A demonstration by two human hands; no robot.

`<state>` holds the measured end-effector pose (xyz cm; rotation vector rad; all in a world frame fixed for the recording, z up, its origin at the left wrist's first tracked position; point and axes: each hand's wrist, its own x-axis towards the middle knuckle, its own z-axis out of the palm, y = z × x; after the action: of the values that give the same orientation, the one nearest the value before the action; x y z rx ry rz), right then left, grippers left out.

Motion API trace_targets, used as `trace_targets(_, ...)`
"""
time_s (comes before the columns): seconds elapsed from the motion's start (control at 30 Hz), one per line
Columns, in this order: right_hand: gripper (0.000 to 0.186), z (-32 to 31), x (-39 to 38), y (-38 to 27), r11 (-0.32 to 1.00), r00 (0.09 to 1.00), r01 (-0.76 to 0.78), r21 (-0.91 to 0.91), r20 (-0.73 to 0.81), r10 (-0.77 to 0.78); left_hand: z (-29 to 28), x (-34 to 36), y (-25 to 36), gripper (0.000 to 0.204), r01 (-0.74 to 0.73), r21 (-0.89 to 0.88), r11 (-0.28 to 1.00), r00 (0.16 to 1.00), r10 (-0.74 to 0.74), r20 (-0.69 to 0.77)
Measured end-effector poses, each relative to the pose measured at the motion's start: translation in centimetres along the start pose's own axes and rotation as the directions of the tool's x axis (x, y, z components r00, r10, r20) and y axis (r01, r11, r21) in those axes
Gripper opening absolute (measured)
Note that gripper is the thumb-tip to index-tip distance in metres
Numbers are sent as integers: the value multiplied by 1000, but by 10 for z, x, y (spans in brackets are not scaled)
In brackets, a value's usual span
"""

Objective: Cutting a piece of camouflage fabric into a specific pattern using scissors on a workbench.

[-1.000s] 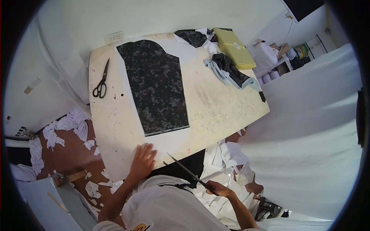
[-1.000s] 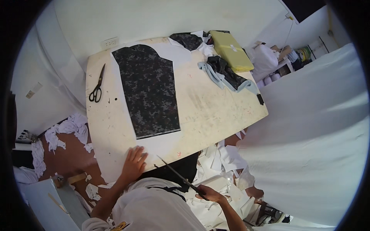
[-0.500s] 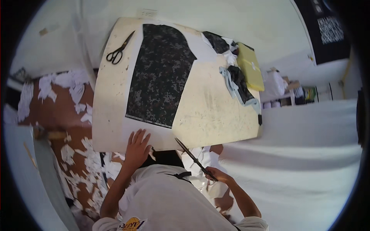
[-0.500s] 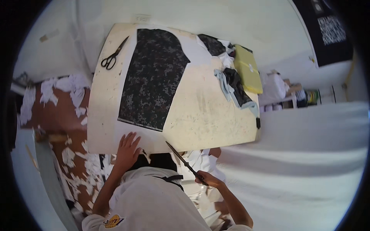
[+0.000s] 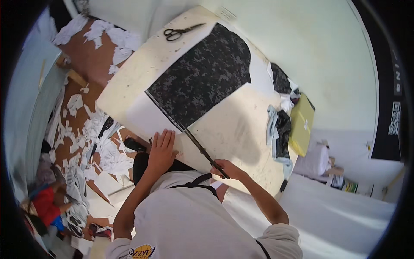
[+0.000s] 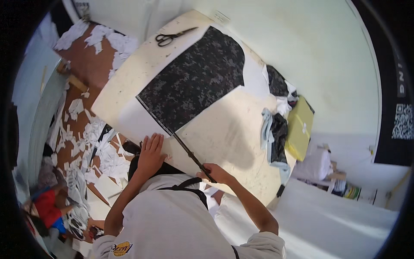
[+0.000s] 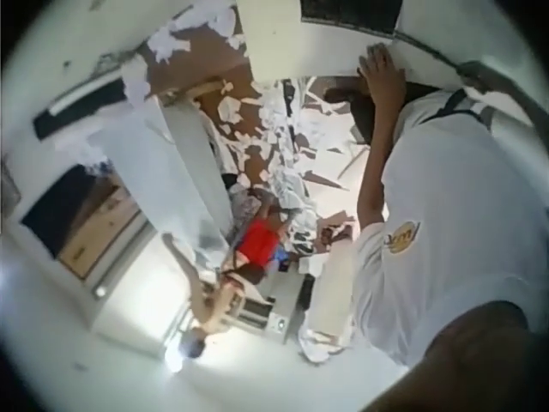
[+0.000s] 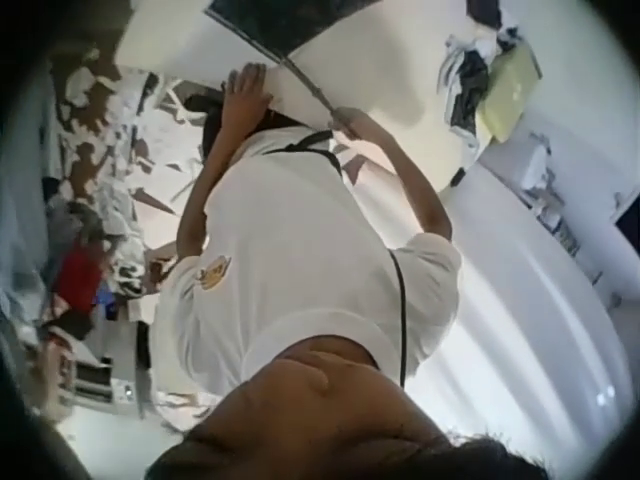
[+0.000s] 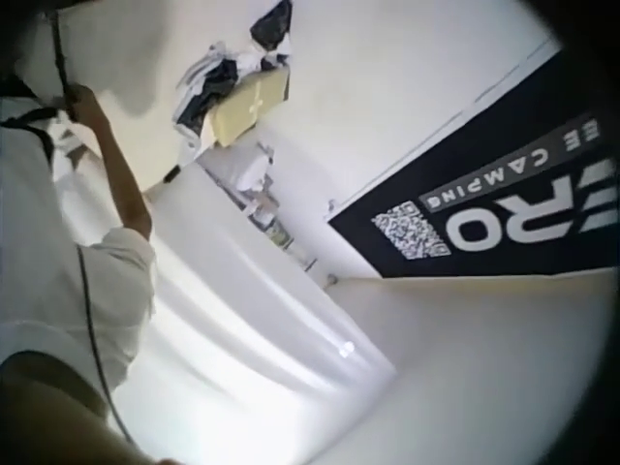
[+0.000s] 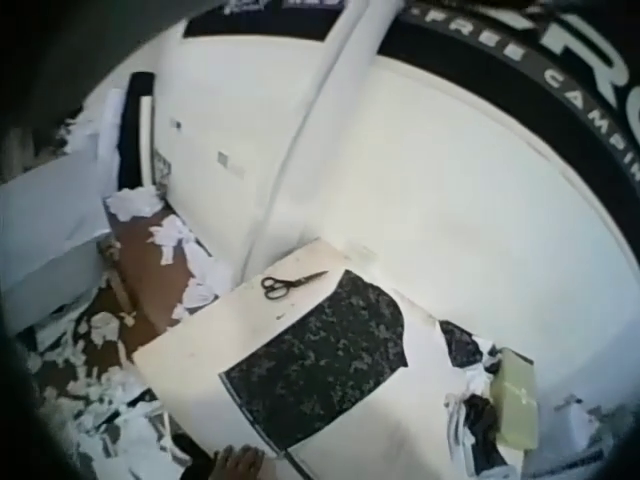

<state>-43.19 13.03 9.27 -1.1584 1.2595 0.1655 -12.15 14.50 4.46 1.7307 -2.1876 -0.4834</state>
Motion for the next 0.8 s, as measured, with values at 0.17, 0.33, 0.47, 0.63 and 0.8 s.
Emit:
trace_targets(0.17,40,-4,28,-8,995,993,92,-28,79,-90,12,-7,7,83,33,-27,999,993,-36,-112)
trace_targets(0.33,28,-7,41,-12,999,996,28,27,82,-30,20,-11,8,84,78,-2,997,986,-77,-148)
trace_targets(0.47,29,-5,43,-17,998,996,49,25,71,-51,21,-12,10,83,67,-18,998,985,-69,-159)
trace_targets(0.63,46,2,37,-23,997,999,8,-80,-40,-11,17,-11,12,82,84,-19,996,983,-86,-161)
trace_targets(0.8,42,3,24,-25,996,999,-12,-89,-39,9,13,-9,11,80,74,3,997,983,-72,-171)
